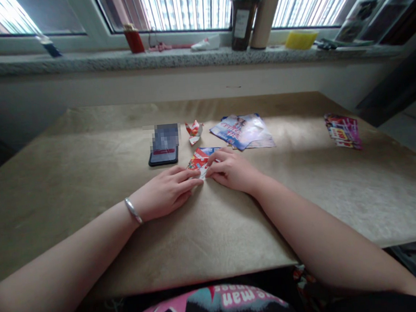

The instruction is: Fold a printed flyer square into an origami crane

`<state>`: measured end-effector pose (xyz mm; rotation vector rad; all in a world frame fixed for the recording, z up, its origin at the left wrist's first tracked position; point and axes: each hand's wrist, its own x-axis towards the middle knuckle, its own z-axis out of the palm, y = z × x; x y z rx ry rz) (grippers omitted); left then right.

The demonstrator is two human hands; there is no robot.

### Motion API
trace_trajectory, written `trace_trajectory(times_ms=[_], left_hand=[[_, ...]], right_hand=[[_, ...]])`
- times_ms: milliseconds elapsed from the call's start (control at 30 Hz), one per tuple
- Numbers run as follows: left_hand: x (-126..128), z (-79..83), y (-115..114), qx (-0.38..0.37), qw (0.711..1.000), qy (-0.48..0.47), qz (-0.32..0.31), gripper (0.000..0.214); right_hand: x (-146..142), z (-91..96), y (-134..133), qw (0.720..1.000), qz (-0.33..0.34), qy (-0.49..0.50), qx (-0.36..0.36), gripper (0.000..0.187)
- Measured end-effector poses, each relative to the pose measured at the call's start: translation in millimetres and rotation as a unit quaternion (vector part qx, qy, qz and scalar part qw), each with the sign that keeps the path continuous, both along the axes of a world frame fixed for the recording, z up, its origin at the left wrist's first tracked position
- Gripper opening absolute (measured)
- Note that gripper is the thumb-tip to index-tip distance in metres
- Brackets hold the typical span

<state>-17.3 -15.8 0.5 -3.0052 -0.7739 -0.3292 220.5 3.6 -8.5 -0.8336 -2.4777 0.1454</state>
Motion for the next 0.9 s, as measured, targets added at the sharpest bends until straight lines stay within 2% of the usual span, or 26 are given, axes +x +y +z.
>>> trace_trajectory(times_ms=[200,500,900], left_hand=[[-0.8,-3.4,2.5,-0.017,0.999,-0.025,-0.009,0.033],[-1.9,-7.8,3.5,-0.032,0.999,0.002,0.021,0.036],[-1.5,-5.7,3.6,-0.036,0.999,0.005,0.01,0.038]], right_hand=[[-0.1,-5.3,4.9,0.995,-0.038,0.059,-0.076,0.013],[-4.9,-7.2,0.8,0.983,-0.156,0.034,-0.088,0.017],[-0.4,-5.6,3.2,0.987,-0.127,0.033,-0.089,0.017]])
